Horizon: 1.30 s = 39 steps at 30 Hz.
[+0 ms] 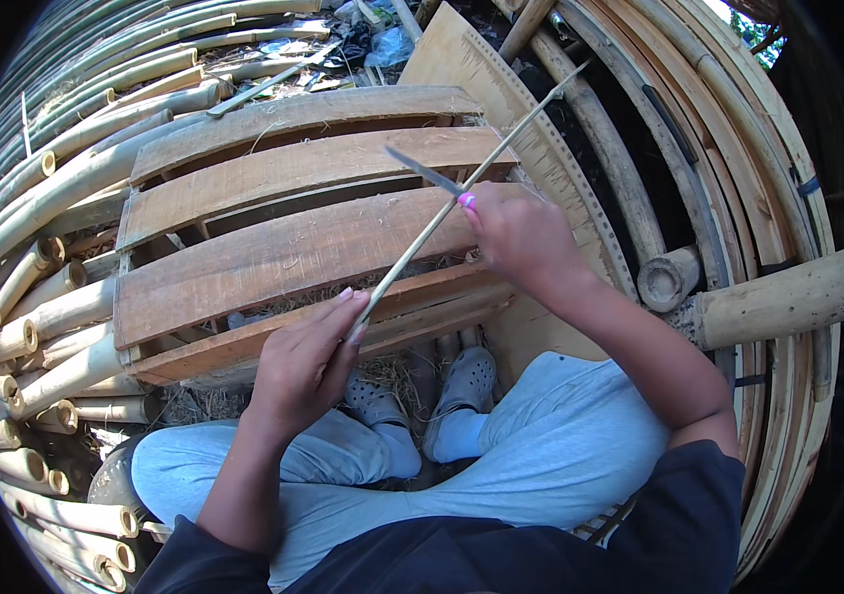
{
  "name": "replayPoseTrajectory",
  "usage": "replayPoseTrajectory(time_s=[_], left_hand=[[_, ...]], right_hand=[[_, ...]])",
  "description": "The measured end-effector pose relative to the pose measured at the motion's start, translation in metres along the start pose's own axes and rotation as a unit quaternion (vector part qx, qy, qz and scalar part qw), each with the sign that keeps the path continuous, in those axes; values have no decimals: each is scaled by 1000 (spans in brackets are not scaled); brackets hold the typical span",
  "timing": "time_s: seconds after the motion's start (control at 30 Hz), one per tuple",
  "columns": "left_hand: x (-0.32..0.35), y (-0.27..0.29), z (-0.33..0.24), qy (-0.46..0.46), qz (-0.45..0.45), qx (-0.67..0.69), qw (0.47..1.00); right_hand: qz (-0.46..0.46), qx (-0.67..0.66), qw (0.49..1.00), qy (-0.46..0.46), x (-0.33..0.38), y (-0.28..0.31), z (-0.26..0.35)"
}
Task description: Scraping a thin bamboo strip using a blade to smooth its surface.
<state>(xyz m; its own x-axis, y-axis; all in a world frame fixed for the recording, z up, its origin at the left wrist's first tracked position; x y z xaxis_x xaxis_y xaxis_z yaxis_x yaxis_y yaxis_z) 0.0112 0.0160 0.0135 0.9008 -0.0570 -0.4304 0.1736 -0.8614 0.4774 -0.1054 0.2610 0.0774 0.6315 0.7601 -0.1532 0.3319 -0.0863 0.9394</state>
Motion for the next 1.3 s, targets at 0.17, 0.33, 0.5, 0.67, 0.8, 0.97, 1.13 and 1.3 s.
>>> replayPoseTrajectory(time_s=[0.17,0.33,0.5,0.67,0.8,0.97,1.13,1.3], left_hand=[[2,8,-1,7,-9,-5,1000],[3,5,0,-3,-7,0,1000],[-2,-3,-1,-12,3,19,1000],[4,5,3,18,9,-2,1000],[2,1,2,3,6,4,1000],[-2,3,5,18,-20,0,1000],[5,18,-1,92,-33,3,995],[1,12,6,78,-43,22,996]], right_hand=[[15,-67,995,68,-5,21,30],[-1,-82,995,50,-4,4,-1],[-27,-13,995,-99,8,-17,-97],[-12,-143,988,64,-3,5,9],[-39,-147,974,168,-2,-2,-26],[-78,-131,977,151,-5,-3,-20],[-24,-124,986,111,-3,13,14],[-33,-100,994,10,-8,1,-32]])
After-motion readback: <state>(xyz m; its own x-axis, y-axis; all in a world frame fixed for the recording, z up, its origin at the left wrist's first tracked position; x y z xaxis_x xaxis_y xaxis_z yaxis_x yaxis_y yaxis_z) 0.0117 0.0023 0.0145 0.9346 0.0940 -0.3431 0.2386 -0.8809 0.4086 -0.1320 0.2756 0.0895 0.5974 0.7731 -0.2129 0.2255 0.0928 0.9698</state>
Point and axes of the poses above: each hand's wrist, its own x-axis away from the middle knuckle, its own y-axis out of the back of the hand, z = x × y, the point moved 1 cm from there along -x, towards the middle knuckle, and after that the axes turned 14 degrees about y, right-handed, at the moved point
